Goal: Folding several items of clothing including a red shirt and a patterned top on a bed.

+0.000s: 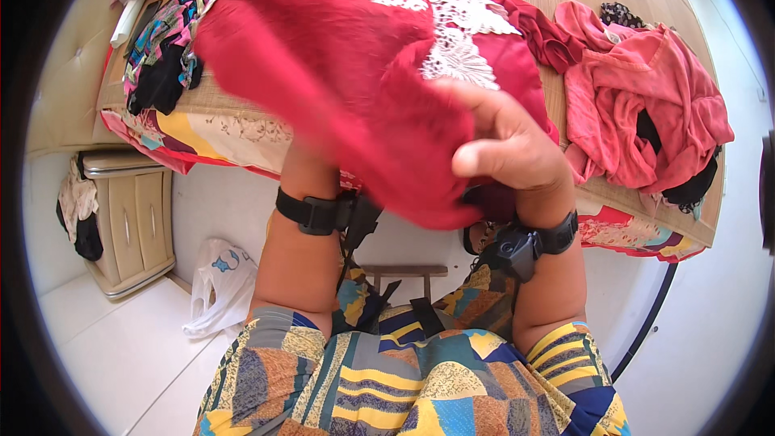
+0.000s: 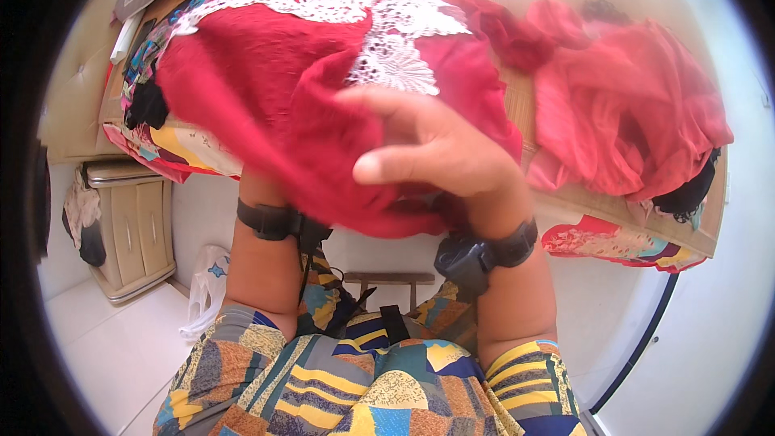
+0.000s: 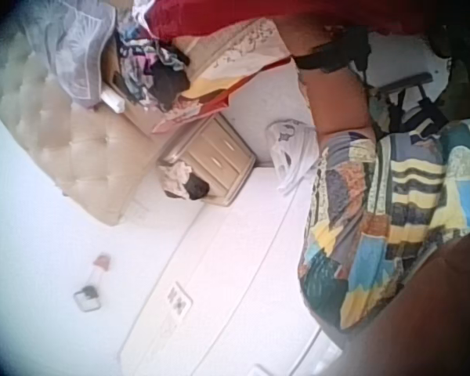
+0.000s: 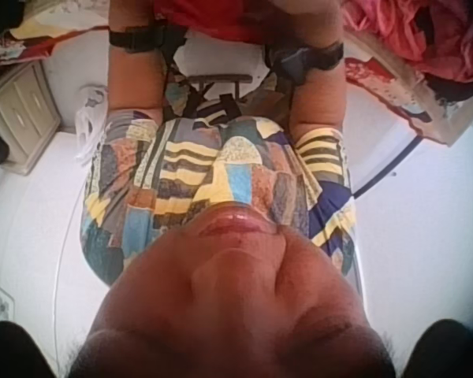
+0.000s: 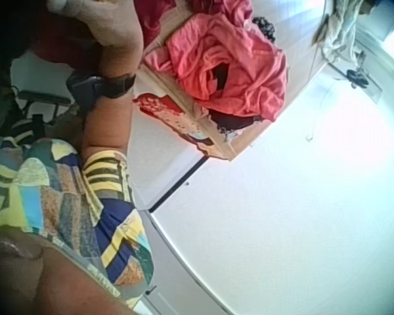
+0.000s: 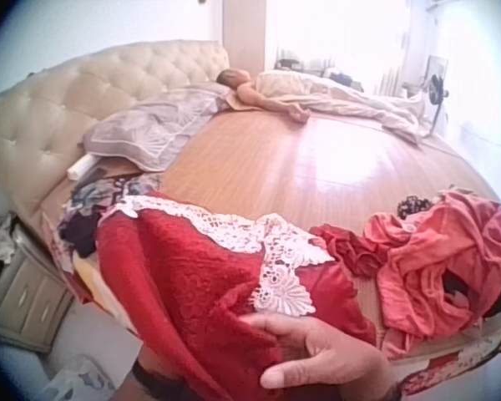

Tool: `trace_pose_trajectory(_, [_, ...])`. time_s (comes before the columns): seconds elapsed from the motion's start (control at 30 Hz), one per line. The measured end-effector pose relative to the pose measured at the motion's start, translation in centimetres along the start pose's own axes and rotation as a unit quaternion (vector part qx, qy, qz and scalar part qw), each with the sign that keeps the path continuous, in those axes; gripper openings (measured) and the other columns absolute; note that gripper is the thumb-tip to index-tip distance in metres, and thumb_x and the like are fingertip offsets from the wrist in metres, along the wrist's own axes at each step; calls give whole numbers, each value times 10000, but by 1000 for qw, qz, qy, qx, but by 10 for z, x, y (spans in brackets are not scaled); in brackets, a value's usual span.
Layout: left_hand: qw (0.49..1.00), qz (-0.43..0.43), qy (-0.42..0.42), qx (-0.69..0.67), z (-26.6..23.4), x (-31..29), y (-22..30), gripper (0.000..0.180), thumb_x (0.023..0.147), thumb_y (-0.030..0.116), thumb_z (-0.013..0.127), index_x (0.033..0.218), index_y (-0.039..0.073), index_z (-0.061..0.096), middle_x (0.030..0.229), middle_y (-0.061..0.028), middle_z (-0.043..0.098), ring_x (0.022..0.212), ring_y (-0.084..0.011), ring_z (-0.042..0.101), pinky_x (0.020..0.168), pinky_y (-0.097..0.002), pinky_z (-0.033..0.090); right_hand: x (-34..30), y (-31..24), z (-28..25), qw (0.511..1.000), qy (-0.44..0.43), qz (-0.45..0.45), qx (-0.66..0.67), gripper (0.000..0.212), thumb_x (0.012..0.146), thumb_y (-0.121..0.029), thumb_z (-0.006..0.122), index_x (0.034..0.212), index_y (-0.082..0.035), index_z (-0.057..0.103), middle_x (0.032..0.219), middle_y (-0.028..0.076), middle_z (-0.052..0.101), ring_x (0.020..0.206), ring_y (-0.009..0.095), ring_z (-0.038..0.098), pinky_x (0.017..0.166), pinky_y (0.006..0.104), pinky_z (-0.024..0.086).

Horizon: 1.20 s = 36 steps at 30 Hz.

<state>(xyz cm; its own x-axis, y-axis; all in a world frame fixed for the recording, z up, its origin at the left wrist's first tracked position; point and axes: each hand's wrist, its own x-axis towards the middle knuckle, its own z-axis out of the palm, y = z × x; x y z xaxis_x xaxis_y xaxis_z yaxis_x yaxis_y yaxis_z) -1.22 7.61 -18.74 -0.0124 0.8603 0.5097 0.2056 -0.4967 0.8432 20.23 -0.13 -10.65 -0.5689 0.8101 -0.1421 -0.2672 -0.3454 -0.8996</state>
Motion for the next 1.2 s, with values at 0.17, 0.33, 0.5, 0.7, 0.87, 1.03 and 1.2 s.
trace_pose_trajectory(0.17, [1000, 1, -14, -5, -45, -32, 18, 499, 869, 117, 689, 1323, -4, 521, 1125, -116, 669, 1089, -252, 624, 928, -347, 497, 8, 3, 6, 988, -129, -44, 76, 513, 910, -48, 646, 1383, 50, 475, 1092, 146, 649, 997, 227, 671, 798, 315, 574])
trace_pose_trajectory(0.33, [1000, 2, -24, -20, -40, -30, 18, 496, 868, 115, 689, 1320, -3, 523, 1127, -117, 669, 1087, -251, 625, 928, -348, 497, 2, -1, -29, 966, 79, -243, 41, 502, 998, -232, 591, 1384, 63, 459, 1161, 200, 647, 999, 265, 678, 782, 302, 580])
trace_pose_trajectory(0.5, [999, 2, -36, -27, -40, -32, 21, 493, 867, 113, 689, 1317, -2, 526, 1129, -117, 669, 1084, -251, 626, 927, -348, 498, 7, 7, -53, 879, 395, -252, -83, 359, 1003, -141, 595, 1304, 47, 540, 1159, 148, 659, 1018, 207, 665, 833, 287, 557])
trace_pose_trajectory(0.7, [998, 2, -50, -39, -39, -4, 0, 488, 866, 110, 689, 1313, 0, 528, 1131, -117, 669, 1081, -250, 628, 927, -348, 499, 12, 22, -61, 761, 507, -206, -348, 409, 919, -240, 712, 1211, 30, 616, 1127, 151, 681, 989, 240, 655, 844, 356, 516])
trace_pose_trajectory(0.87, [997, 2, -62, -45, -40, -21, 16, 485, 865, 108, 689, 1310, 1, 531, 1133, -118, 669, 1079, -250, 629, 927, -348, 499, 10, 13, -51, 768, 471, -91, -424, 261, 919, -208, 674, 1057, 14, 671, 981, 164, 699, 886, 242, 647, 771, 345, 488])
trace_pose_trajectory(1.03, [995, 2, -77, -61, -39, -34, 26, 482, 864, 107, 689, 1307, 2, 533, 1135, -118, 669, 1076, -249, 631, 926, -348, 500, 7, 17, -66, 797, 476, -156, -337, 192, 944, -173, 631, 950, 17, 663, 924, 111, 701, 850, 206, 625, 763, 311, 470])
trace_pose_trajectory(1.2, [993, 3, -90, -74, -36, -31, 24, 478, 863, 105, 689, 1304, 3, 535, 1137, -118, 669, 1074, -249, 632, 926, -349, 500, 3, 13, -65, 863, 430, -246, -102, 173, 981, -154, 595, 1029, 1, 656, 996, 63, 699, 901, 174, 637, 831, 293, 483])
